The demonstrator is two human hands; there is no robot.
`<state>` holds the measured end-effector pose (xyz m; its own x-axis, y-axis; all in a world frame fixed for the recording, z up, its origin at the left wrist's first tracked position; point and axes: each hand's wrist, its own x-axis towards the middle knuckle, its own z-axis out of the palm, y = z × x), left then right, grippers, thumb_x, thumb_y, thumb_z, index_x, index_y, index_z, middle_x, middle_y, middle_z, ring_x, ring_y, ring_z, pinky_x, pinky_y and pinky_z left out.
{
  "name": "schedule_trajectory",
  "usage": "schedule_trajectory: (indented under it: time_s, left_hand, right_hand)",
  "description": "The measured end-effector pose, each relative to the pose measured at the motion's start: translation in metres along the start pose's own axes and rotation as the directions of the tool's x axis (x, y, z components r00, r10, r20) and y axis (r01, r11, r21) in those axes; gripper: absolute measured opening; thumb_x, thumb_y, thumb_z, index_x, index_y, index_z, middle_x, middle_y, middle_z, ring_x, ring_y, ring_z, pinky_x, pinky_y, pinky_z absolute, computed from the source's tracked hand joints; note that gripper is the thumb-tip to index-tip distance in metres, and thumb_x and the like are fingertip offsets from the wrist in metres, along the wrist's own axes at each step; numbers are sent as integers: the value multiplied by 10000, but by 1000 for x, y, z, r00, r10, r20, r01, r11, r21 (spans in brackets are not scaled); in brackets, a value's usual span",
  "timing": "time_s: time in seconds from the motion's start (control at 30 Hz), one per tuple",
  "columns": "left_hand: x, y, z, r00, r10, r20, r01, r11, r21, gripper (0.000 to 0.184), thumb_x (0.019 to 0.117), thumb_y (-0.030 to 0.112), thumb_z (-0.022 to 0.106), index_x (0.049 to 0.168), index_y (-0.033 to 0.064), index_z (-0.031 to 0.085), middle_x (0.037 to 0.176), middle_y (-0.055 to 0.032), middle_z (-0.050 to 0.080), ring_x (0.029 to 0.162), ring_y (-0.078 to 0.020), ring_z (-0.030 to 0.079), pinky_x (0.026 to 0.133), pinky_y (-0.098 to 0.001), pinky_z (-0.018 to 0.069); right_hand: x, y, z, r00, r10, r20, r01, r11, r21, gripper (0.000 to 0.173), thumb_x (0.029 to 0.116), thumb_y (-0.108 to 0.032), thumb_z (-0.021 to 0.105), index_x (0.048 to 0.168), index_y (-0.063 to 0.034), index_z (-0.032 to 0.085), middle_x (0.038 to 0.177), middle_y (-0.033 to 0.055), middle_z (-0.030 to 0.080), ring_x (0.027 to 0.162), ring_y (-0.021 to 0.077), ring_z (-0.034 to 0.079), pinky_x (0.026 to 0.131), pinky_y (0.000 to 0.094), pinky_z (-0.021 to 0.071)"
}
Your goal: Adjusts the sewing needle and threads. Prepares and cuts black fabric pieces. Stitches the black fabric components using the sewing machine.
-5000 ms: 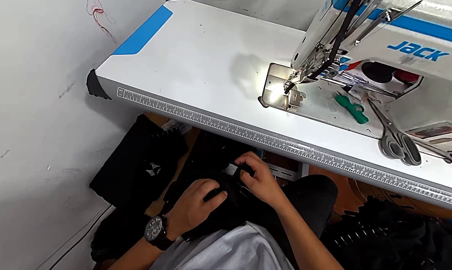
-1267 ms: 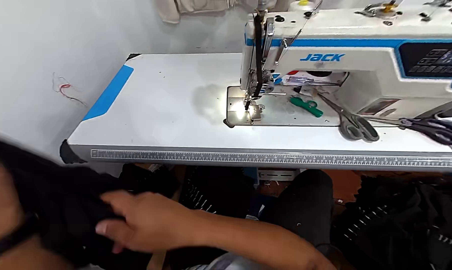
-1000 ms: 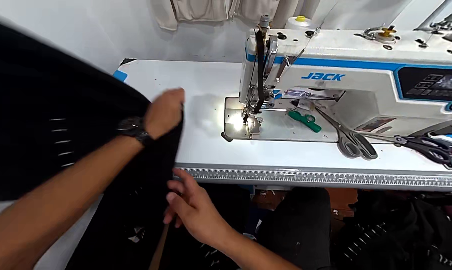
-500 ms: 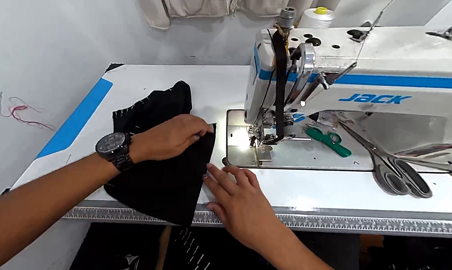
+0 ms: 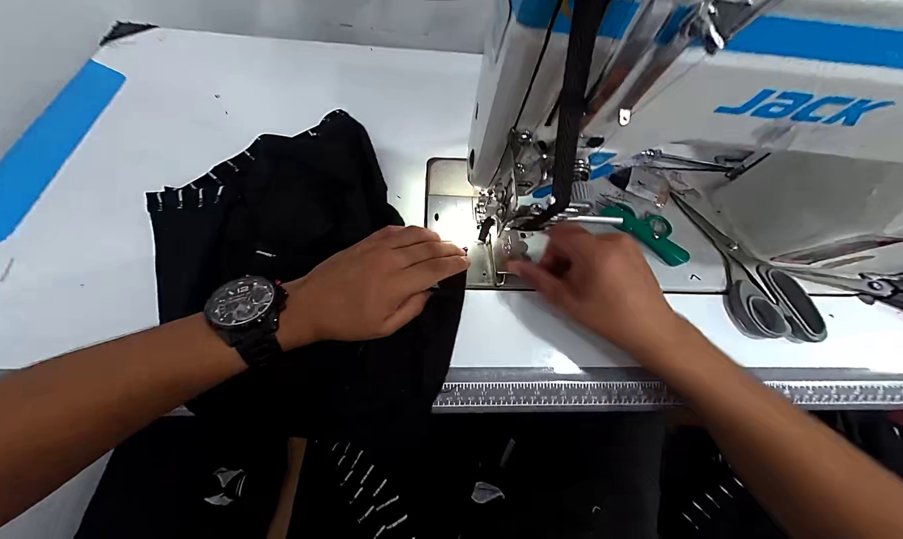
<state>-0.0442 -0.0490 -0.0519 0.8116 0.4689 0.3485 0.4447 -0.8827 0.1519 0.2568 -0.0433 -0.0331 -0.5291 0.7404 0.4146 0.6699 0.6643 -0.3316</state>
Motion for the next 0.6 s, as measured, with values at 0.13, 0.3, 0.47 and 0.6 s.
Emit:
schedule_trajectory:
  time_s: [0.13, 0.3, 0.47, 0.6]
  left_hand:
    - [18, 2, 7, 999, -48, 1, 48, 999, 4, 419, 958, 231, 481, 1303, 100, 681, 1390, -53, 641, 1286, -293, 562, 1065, -463, 440]
    - [22, -3, 8, 998, -54, -14, 54, 998, -24, 368, 978, 223, 494, 1258, 103, 701, 1342, -58, 667, 1263, -288, 572, 1050, -434, 446]
    - [25, -5, 11, 998, -57, -38, 56, 998, -24, 356, 984, 193, 484, 1243, 88, 703, 1315, -73, 681, 1227, -287, 593, 1015, -435, 463]
    - [26, -5, 11, 997, -67, -36, 66, 997, -27, 357, 987, 189, 476, 1246, 81, 698, 1293, -80, 688, 1224, -294, 596, 1015, -428, 467]
  right_hand:
    - [30, 13, 31, 969, -140, -204, 104, 979, -175, 299, 961, -292, 658, 791, -53, 718, 631, 109, 640, 560, 281, 626, 499, 460, 449]
    - [40, 11, 42, 932, -182, -313, 94, 957, -276, 162, 892, -213, 679, 835, -72, 732, 723, 127, 704, 629, 302, 687, 496, 458, 462]
    - [38, 8, 33, 992, 91, -83, -81, 989, 121, 307, 934, -328, 695, 726, -110, 636, 616, -11, 545, 587, 106, 515, 579, 344, 411]
    - [41, 7, 24, 977, 204, 60, -213, 950, 229, 361, 921, -334, 730, 655, -156, 563, 563, -86, 460, 519, 11, 414, 536, 253, 342]
